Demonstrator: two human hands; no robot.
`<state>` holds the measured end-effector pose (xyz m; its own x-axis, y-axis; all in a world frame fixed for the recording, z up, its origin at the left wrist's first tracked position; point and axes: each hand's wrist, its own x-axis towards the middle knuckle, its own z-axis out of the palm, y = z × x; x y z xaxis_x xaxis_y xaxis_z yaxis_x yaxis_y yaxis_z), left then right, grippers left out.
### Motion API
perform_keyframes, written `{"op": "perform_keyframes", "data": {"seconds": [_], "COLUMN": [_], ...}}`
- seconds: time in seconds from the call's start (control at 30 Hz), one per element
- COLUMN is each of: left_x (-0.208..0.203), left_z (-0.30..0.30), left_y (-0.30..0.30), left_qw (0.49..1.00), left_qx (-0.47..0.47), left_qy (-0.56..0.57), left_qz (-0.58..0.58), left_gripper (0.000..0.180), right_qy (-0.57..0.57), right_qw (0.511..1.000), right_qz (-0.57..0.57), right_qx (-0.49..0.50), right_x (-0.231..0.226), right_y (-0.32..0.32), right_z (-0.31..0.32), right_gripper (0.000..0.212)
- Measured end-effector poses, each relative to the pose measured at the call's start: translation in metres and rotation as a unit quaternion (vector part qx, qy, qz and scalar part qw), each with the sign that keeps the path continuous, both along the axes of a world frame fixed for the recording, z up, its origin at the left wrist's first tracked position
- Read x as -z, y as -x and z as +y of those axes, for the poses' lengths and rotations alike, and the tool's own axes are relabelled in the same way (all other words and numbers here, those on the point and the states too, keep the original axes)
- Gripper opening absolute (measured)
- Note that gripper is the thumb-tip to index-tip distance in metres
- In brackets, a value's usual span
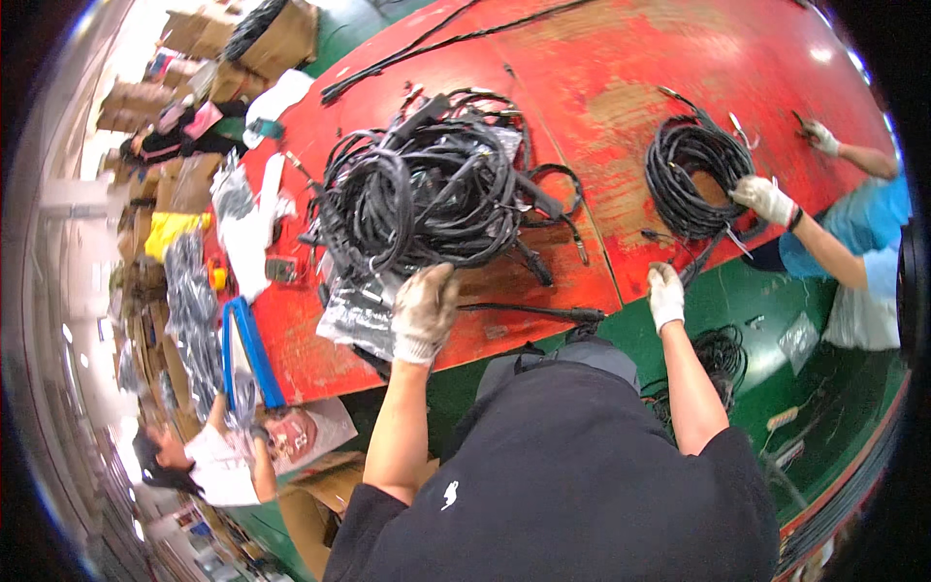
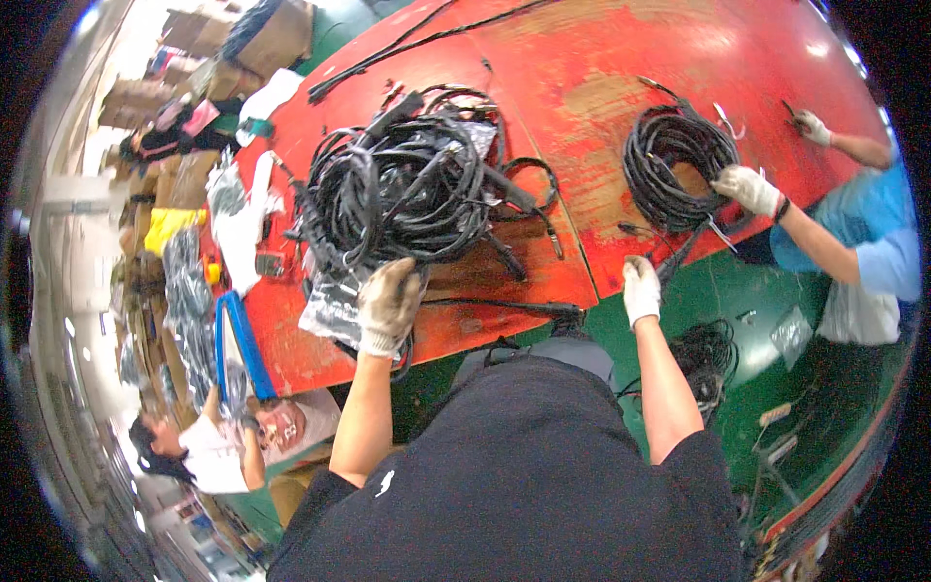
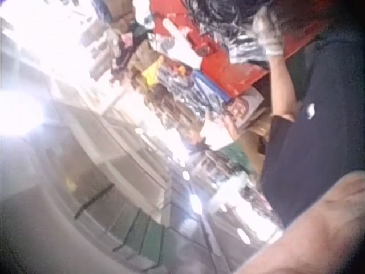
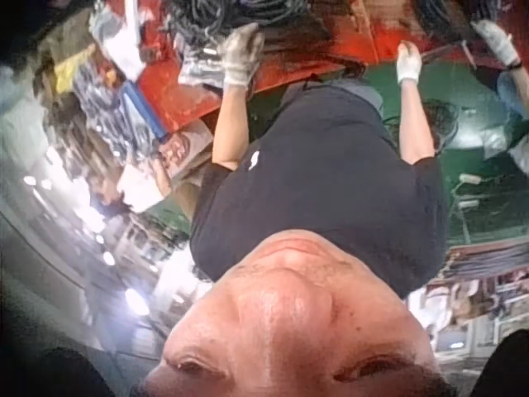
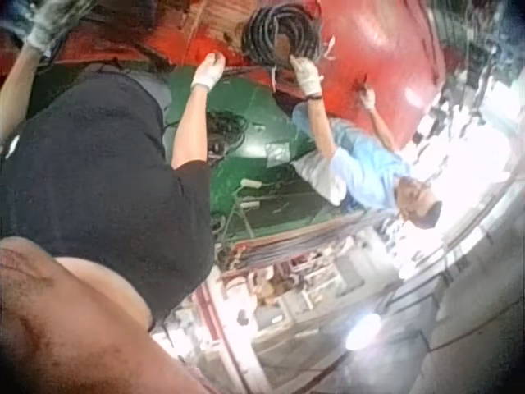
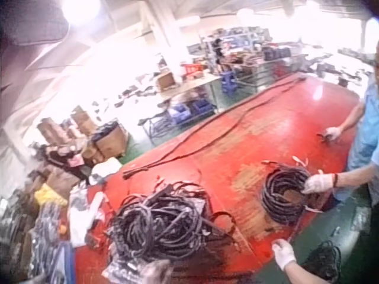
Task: The person sorts, bundles, and organizes black electrical or data cables on a large work table by hand.
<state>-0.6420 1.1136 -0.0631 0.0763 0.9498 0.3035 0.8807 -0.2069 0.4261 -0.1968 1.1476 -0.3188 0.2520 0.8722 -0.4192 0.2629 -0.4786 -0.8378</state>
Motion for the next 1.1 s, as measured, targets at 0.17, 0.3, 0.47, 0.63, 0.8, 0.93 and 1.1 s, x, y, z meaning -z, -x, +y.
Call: {"op": "perform_keyframes", "data": {"seconds": [0.17, 0.3, 0.47, 0.63, 0.8, 0.93, 1.1], "left_x": [0.014, 0.017, 0.035, 0.047, 0.055, 0.044, 0.050], "left_z": [-0.012, -0.025, -0.038, -0.060, -0.049, -0.043, -0.022], "left_y": [-0.013, -0.010, 0.007, 0.032, 0.029, 0.026, 0.016], "left_qw": [0.997, 0.994, 0.993, 0.991, 0.993, 0.985, 0.990], "left_qx": [-0.017, -0.016, -0.003, -0.035, -0.030, -0.050, 0.010], "left_qy": [0.069, 0.108, 0.080, 0.103, 0.072, 0.105, 0.080], "left_qz": [-0.037, -0.027, -0.090, -0.080, -0.089, -0.130, -0.119], "left_gripper": [0.023, 0.024, 0.025, 0.026, 0.026, 0.024, 0.021], "right_qy": [0.025, 0.027, -0.001, 0.004, 0.033, 0.014, -0.027], "right_qw": [0.940, 0.858, 0.811, 0.813, 0.856, 0.886, 0.954], "right_qz": [-0.155, -0.234, -0.313, -0.310, -0.299, -0.258, -0.227], "right_qx": [-0.302, -0.457, -0.494, -0.492, -0.421, -0.386, -0.196], "right_x": [-0.076, -0.105, -0.098, -0.090, -0.096, -0.108, -0.106], "right_y": [0.068, 0.105, 0.118, 0.121, 0.105, 0.103, 0.066], "right_z": [-0.005, -0.022, -0.028, -0.020, -0.015, -0.010, -0.019], "right_gripper": [0.049, 0.057, 0.042, 0.046, 0.048, 0.049, 0.045]}}
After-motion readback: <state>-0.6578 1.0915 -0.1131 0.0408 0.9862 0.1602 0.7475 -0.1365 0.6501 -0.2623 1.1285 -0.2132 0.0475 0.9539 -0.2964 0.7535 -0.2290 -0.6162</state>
